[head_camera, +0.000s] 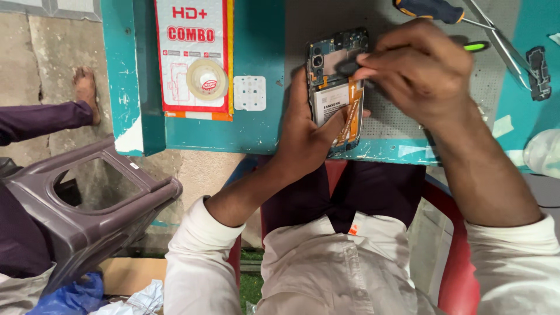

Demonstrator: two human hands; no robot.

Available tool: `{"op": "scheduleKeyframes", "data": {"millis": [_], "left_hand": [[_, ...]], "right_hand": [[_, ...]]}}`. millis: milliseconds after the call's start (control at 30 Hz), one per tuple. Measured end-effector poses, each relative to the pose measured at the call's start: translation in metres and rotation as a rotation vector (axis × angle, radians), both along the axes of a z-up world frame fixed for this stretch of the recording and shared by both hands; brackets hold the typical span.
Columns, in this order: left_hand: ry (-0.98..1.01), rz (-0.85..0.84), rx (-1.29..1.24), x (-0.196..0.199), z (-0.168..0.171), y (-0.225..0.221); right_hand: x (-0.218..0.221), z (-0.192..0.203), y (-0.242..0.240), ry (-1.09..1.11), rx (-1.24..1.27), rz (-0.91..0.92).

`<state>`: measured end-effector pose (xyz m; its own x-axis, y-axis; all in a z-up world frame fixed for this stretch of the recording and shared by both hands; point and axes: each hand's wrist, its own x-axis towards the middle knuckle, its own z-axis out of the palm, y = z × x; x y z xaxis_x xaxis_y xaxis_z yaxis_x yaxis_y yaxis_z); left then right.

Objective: The person repairs a smartphone by manipulating internal components and connectors with their hands and a small tool. They apply liquid from a bottle to the device and use a brush to clean the internal area.

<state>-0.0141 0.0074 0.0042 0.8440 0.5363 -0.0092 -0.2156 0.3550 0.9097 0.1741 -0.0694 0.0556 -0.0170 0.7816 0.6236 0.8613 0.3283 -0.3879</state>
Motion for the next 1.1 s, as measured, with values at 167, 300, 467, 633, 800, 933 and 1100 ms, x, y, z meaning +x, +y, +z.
{"op": "scheduleKeyframes", "data": {"millis": [167,300,467,633,800,933,1100], "left_hand": [[0.038,0.079,0.235,0.0,0.001,0.002],[-0.011,0.0,-0.02,-0.001,0.004,0.003],[0.041,0.081,0.256,0.001,0.002,0.002],[-0.053,0.016,-0.091,-0.001,0.004,0.002],[0.059,0.059,0.231,0.0,0.004,0.001],[0.002,0.005,-0.035,-0.003,0.0,0.001],[-0.061,-0.008,-0.039,-0.003,-0.002,0.001]], "right_hand": [[-0.008,-0.006,0.006,-0.001,0.031,0.054],[0.0,-0.003,-0.002,-0.004,-0.007,0.01],[-0.004,-0.004,0.006,-0.05,0.035,0.041],[0.001,0.01,0.002,-0.059,-0.021,-0.028],[-0.005,0.001,0.006,-0.061,0.038,0.033],[0.004,-0.001,0.003,-0.1,0.02,0.038],[0.019,-0.003,-0.012,-0.047,0.065,-0.068]]}}
